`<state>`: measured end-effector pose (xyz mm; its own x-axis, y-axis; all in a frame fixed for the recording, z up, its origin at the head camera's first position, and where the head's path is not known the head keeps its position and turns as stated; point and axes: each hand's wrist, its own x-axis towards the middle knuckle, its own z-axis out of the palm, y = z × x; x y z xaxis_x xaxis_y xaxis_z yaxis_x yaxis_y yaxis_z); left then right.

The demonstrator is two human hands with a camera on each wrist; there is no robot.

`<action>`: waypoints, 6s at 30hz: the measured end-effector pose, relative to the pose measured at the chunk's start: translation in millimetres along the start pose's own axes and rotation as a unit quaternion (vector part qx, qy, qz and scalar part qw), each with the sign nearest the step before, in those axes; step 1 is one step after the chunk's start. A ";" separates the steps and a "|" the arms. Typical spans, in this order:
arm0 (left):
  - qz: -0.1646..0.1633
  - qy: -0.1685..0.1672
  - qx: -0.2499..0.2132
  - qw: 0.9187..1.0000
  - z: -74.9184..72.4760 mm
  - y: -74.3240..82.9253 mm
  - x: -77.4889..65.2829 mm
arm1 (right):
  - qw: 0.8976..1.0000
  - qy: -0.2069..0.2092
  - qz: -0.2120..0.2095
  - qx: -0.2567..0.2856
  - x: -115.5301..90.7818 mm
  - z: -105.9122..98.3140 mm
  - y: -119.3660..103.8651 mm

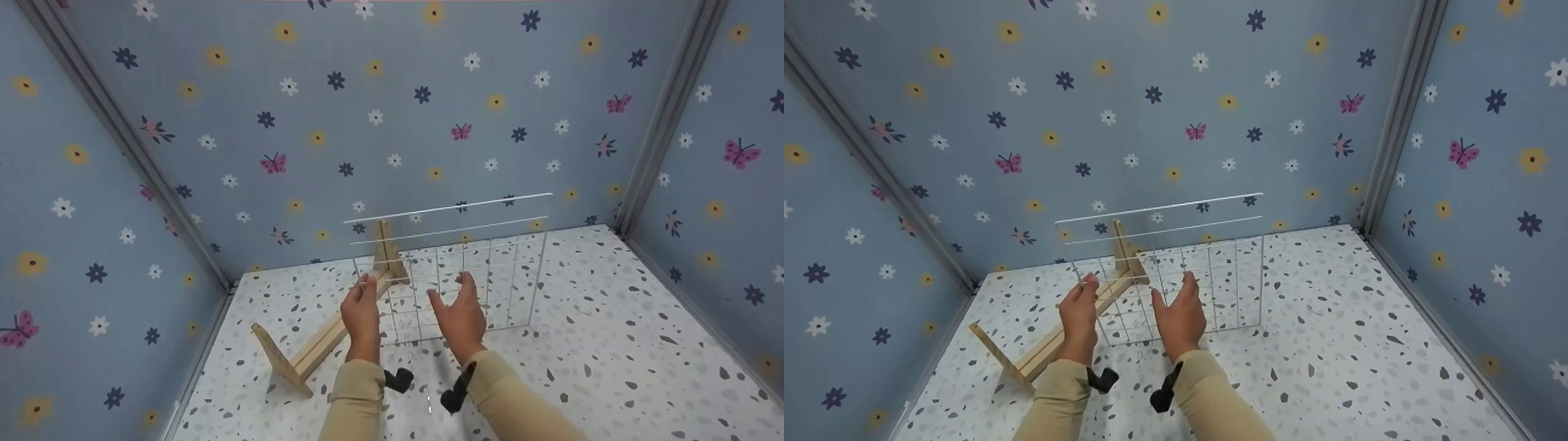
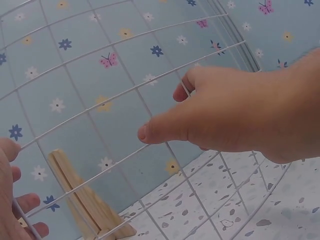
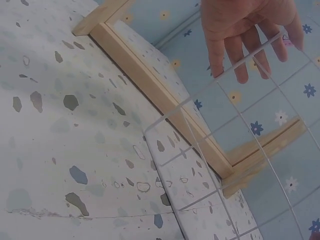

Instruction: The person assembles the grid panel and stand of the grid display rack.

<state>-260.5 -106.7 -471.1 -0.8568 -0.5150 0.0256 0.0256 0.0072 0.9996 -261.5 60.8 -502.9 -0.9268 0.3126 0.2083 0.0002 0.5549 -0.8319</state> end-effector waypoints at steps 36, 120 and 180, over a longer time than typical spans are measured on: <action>0.082 -0.052 0.051 0.994 -46.6 18.0 9.5 | 0.999 0.019 -0.009 -0.037 8.4 1.2 -1.2; 0.048 0.095 0.073 0.992 -184.6 -14.5 14.3 | 0.998 0.031 -0.007 -0.057 11.8 4.9 0.3; 0.086 0.126 0.090 0.984 -178.1 -26.8 23.4 | 0.999 0.013 -0.015 -0.048 9.5 -0.3 -0.6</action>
<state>-189.5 -271.6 -498.5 -0.6919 -0.6895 0.2143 0.0471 0.2531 0.9663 -270.2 63.7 -500.3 -0.9168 0.3135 0.2474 0.0092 0.6360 -0.7717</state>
